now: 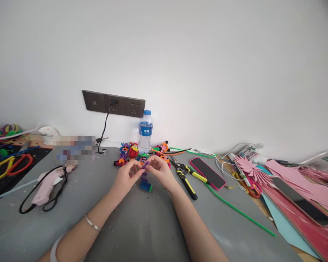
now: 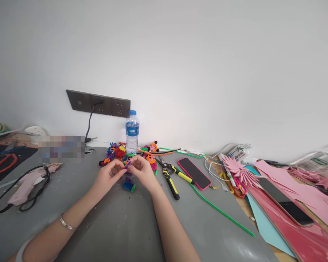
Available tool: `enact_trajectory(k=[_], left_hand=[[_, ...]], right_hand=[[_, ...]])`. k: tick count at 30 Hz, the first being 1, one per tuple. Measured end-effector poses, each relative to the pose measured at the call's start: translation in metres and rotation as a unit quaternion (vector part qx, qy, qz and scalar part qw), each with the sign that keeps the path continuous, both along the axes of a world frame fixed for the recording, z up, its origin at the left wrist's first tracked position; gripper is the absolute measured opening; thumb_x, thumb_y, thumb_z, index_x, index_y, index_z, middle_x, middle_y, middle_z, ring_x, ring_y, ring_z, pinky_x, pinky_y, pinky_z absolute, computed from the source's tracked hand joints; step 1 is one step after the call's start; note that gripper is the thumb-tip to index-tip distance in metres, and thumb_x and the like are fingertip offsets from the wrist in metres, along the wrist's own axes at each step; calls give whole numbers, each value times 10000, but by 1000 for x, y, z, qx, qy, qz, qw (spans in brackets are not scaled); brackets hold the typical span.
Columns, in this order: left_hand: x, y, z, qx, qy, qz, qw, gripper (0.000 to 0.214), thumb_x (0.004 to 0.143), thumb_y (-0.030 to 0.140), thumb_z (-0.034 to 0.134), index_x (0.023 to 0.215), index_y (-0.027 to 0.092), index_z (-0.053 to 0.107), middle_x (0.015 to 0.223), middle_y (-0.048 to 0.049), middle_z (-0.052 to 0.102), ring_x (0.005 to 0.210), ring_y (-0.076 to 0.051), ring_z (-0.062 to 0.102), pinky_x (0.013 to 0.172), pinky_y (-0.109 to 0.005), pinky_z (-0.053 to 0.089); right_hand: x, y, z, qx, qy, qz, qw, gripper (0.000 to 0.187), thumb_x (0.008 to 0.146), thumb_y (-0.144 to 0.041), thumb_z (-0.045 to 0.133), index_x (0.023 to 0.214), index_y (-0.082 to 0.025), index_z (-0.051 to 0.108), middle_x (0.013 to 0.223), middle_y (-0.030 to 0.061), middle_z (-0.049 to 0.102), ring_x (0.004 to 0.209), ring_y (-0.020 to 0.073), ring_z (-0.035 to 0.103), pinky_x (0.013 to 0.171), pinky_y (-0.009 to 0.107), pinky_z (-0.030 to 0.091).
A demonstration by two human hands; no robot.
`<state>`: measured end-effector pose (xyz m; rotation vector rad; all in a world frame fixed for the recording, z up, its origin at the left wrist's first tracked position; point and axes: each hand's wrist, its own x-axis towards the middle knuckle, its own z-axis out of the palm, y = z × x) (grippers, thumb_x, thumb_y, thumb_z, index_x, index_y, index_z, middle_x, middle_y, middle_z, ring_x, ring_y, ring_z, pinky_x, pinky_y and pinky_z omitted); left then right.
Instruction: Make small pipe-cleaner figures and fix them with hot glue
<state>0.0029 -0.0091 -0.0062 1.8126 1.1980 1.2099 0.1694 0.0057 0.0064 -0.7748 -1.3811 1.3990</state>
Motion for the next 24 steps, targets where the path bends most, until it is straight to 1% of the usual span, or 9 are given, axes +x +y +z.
enact_trajectory(k=[4, 9, 12, 14, 16, 19, 21, 24], left_hand=[[-1, 0, 3, -25, -44, 0, 999, 141, 821, 328, 585, 837, 189, 604, 815, -23, 652, 709, -152, 614, 591, -233, 484], [-3, 3, 1, -58, -96, -14, 994, 199, 777, 344, 640, 879, 177, 676, 822, -45, 689, 733, -175, 627, 637, -265, 508], [-3, 2, 2, -44, -90, -22, 995, 175, 754, 326, 675, 836, 173, 703, 784, -35, 671, 654, -146, 583, 603, -251, 477], [-3, 1, 5, -36, -89, -29, 995, 164, 744, 318, 690, 817, 173, 711, 715, -14, 638, 591, -123, 533, 561, -237, 443], [-3, -1, 8, -45, -111, -45, 992, 178, 748, 330, 689, 825, 171, 713, 660, 1, 609, 552, -112, 502, 530, -230, 424], [-3, -3, 11, -69, -146, -78, 984, 221, 785, 371, 657, 842, 168, 727, 664, -8, 617, 553, -114, 507, 528, -235, 433], [-3, -4, 13, -73, -147, -92, 982, 253, 812, 397, 632, 822, 168, 740, 682, -20, 629, 569, -119, 514, 539, -243, 442], [-4, -5, 15, -71, -139, -103, 982, 264, 802, 418, 650, 806, 171, 745, 683, -28, 638, 588, -129, 530, 554, -253, 455]], right_hand=[[0, -2, 3, 26, 3, 22, 999, 208, 782, -348, 711, 797, -202, 563, 799, 3, 570, 751, 144, 547, 715, 287, 459], [3, -1, 3, 51, 1, 29, 998, 182, 802, -336, 702, 814, -205, 576, 821, 6, 550, 780, 148, 526, 731, 287, 439], [5, 0, 2, 62, -3, 31, 998, 186, 807, -350, 697, 829, -208, 579, 816, 5, 541, 774, 149, 517, 727, 287, 437], [7, -1, 2, 68, -6, 33, 997, 188, 813, -360, 689, 844, -210, 580, 821, 7, 542, 778, 150, 517, 734, 289, 441], [9, -1, 3, 72, -6, 41, 997, 183, 818, -360, 684, 848, -212, 581, 837, 11, 543, 793, 152, 517, 747, 292, 445], [12, -3, 5, 69, -2, 72, 995, 170, 821, -346, 685, 837, -216, 577, 853, 16, 543, 791, 150, 517, 749, 298, 451], [14, -4, 7, 64, -3, 98, 993, 170, 820, -345, 686, 831, -216, 577, 850, 17, 541, 777, 150, 518, 746, 306, 455], [16, -5, 9, 64, -8, 104, 993, 184, 814, -360, 689, 819, -213, 579, 838, 19, 537, 770, 154, 515, 738, 311, 458]])
